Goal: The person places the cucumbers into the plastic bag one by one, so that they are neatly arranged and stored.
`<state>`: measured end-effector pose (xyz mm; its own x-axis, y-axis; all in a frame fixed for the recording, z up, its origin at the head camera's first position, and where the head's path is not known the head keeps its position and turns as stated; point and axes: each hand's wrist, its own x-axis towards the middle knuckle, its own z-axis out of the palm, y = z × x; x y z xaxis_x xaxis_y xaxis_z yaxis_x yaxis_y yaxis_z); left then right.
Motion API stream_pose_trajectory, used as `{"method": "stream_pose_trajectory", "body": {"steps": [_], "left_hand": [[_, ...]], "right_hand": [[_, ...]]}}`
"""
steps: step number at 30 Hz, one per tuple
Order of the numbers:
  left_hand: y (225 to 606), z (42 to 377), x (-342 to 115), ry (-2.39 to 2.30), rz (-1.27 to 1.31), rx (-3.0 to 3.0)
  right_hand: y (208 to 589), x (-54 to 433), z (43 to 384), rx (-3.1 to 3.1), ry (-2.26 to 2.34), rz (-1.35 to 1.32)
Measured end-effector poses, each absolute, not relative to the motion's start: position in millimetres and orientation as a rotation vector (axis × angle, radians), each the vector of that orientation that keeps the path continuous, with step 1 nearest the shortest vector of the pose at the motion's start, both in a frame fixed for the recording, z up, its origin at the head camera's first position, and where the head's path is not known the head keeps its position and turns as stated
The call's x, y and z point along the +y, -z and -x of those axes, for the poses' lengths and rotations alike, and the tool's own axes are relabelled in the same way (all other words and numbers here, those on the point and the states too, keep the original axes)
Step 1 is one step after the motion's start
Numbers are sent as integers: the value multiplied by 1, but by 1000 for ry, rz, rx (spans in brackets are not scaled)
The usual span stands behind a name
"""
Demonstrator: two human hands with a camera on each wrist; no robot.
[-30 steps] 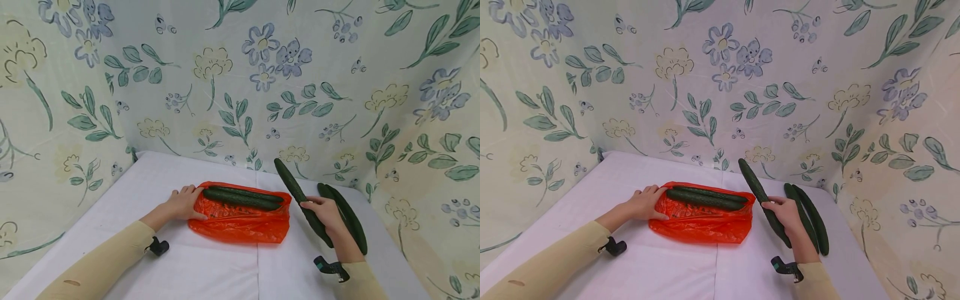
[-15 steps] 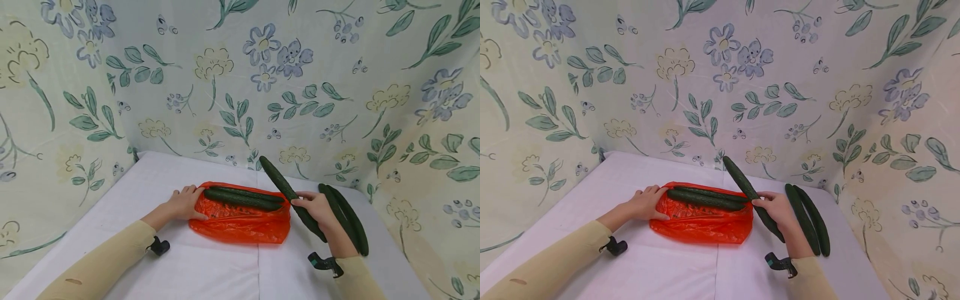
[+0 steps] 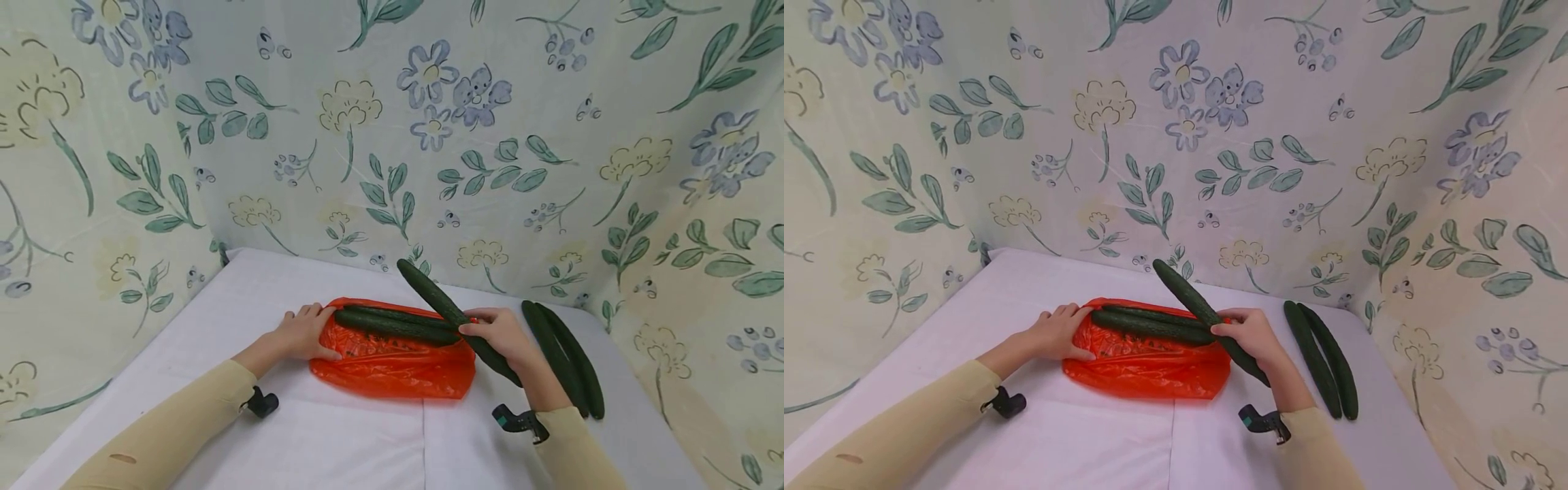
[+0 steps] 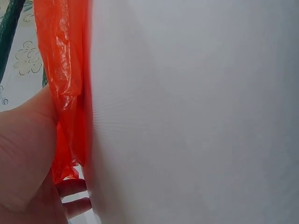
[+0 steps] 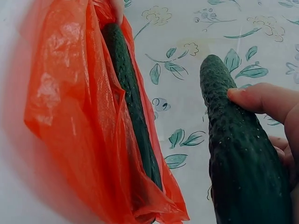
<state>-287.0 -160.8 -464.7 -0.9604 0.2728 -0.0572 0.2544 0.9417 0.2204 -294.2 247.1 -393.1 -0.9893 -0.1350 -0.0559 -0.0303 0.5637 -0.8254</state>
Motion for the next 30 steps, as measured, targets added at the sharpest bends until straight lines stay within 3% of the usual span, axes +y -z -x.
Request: {"method": "stream_pose_trajectory", "body": {"steps": [30], "left_hand": [[459,287,-162,-335,-445,2978]], "right_hand": [[388,197,312,2655,923,509]]}}
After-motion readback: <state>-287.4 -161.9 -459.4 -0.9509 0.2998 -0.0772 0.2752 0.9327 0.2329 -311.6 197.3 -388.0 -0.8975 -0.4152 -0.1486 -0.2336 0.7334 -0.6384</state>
